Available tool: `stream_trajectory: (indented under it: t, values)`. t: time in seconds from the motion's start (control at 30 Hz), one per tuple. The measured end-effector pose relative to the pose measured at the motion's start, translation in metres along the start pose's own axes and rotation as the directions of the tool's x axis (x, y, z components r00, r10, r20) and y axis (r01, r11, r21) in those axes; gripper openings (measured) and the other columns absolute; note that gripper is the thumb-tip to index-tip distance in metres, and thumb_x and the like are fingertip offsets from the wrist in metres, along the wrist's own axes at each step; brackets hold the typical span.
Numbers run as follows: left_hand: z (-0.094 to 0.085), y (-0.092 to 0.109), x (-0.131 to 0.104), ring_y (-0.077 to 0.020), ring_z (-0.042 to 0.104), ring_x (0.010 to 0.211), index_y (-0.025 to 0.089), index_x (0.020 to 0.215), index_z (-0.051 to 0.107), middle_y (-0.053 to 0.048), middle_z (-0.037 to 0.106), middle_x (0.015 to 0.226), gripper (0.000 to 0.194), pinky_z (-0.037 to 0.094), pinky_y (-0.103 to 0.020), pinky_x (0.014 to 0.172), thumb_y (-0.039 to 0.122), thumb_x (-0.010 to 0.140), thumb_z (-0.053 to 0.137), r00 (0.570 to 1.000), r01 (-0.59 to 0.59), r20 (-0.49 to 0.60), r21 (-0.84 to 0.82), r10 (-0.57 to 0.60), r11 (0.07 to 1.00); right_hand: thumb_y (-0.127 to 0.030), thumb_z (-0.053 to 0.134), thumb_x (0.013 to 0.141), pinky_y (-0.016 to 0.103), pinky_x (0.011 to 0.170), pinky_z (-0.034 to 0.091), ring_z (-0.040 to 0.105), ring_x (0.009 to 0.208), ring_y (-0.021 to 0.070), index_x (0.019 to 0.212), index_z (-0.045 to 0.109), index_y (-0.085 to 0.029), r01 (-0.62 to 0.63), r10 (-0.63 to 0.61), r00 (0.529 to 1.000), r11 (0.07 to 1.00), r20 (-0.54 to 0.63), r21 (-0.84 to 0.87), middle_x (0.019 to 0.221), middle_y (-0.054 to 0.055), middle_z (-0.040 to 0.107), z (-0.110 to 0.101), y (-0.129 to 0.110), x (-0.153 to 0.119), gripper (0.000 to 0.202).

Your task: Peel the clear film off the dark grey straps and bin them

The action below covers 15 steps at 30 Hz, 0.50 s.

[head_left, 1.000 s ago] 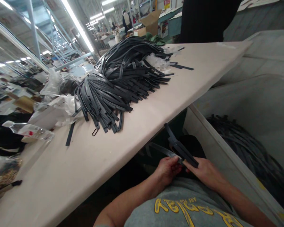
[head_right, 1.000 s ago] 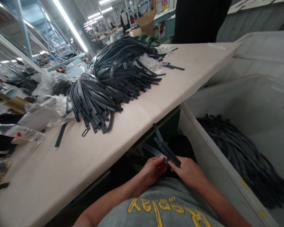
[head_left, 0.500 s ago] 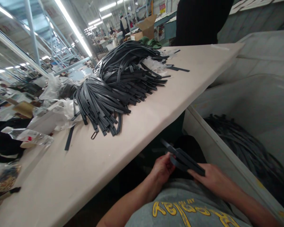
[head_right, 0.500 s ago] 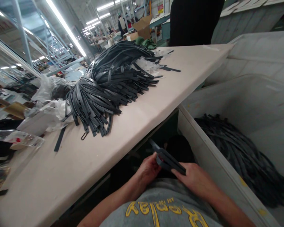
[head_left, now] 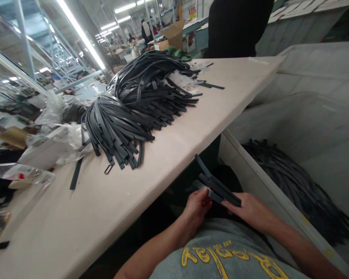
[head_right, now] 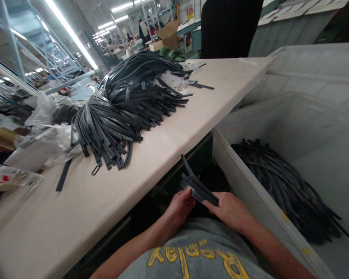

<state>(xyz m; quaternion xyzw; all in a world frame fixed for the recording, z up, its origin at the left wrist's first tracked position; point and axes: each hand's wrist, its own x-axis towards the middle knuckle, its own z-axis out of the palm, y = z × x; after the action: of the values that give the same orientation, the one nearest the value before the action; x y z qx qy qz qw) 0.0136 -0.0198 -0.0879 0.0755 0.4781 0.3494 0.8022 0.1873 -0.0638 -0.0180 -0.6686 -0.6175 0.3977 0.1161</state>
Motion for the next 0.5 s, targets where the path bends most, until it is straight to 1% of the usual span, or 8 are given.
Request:
stream_trajectory:
  t: [0.07,0.13,0.17,0.23,0.33,0.4,0.5]
  values:
    - [-0.004,0.004,0.007,-0.0078,0.062,0.062,0.016,0.078,0.069,0.0,0.07,0.072,0.014,0.045,-0.018,0.06,0.028,0.079,0.075,0.999,-0.024,-0.044,-0.01,0.024,1.0,-0.054,0.049,0.087,0.03,0.059,0.044,0.067,0.065,0.0237,0.071,0.065,-0.022,-0.049,0.048,0.998,0.999,0.043,0.011,0.067,0.004,0.073,-0.01,0.014,-0.012,0.039]
    - [-0.005,0.004,0.011,-0.0073,0.062,0.062,0.017,0.077,0.068,0.001,0.07,0.071,0.012,0.045,-0.018,0.059,0.028,0.08,0.074,0.998,-0.025,-0.059,-0.013,0.024,1.0,-0.055,0.048,0.086,0.031,0.06,0.044,0.067,0.064,0.0244,0.073,0.065,-0.023,-0.083,0.084,0.996,0.995,0.017,-0.045,0.065,0.004,0.071,-0.015,0.02,-0.02,0.038]
    - [-0.003,0.002,0.01,-0.008,0.062,0.061,0.017,0.077,0.069,0.0,0.069,0.07,0.013,0.045,-0.018,0.059,0.028,0.079,0.075,0.999,-0.015,-0.049,-0.008,0.014,1.0,-0.054,0.047,0.087,0.032,0.06,0.043,0.067,0.065,0.025,0.076,0.066,-0.023,-0.085,0.084,0.996,0.993,-0.007,-0.077,0.065,0.004,0.071,-0.014,0.019,-0.02,0.038]
    - [0.002,-0.002,0.007,-0.0101,0.063,0.061,0.015,0.077,0.07,-0.002,0.07,0.069,0.016,0.046,-0.02,0.059,0.027,0.075,0.079,1.0,0.011,-0.001,0.01,-0.011,1.0,-0.052,0.045,0.089,0.032,0.061,0.043,0.067,0.069,0.026,0.083,0.068,-0.024,-0.055,0.05,0.997,0.992,-0.052,-0.112,0.069,0.004,0.072,-0.007,0.009,-0.011,0.037]
    - [0.01,-0.006,0.001,-0.0112,0.063,0.06,0.013,0.075,0.07,-0.004,0.071,0.069,0.02,0.047,-0.02,0.059,0.026,0.068,0.084,0.998,0.017,0.067,0.032,-0.019,0.999,-0.048,0.044,0.091,0.032,0.062,0.043,0.068,0.072,0.0257,0.082,0.068,-0.023,-0.004,-0.003,0.996,0.997,-0.084,-0.082,0.072,0.005,0.073,0.005,-0.005,0.011,0.036]
    - [0.01,-0.003,0.001,-0.0104,0.062,0.06,0.013,0.073,0.069,-0.003,0.07,0.069,0.02,0.048,-0.019,0.059,0.027,0.069,0.083,0.998,0.002,0.061,0.03,-0.004,1.0,-0.047,0.046,0.09,0.031,0.062,0.043,0.067,0.07,0.0246,0.076,0.067,-0.022,0.015,-0.016,0.998,1.0,-0.062,-0.02,0.07,0.004,0.072,0.007,-0.005,0.017,0.036]
    - [0.003,0.006,0.007,-0.0086,0.063,0.061,0.015,0.076,0.069,-0.002,0.071,0.071,0.017,0.048,-0.017,0.057,0.028,0.074,0.079,1.0,-0.029,-0.005,0.006,0.029,1.0,-0.051,0.05,0.087,0.03,0.06,0.045,0.068,0.069,0.0243,0.072,0.066,-0.021,0.009,-0.011,1.0,0.997,0.029,0.07,0.07,0.003,0.073,-0.002,0.01,0.003,0.038]
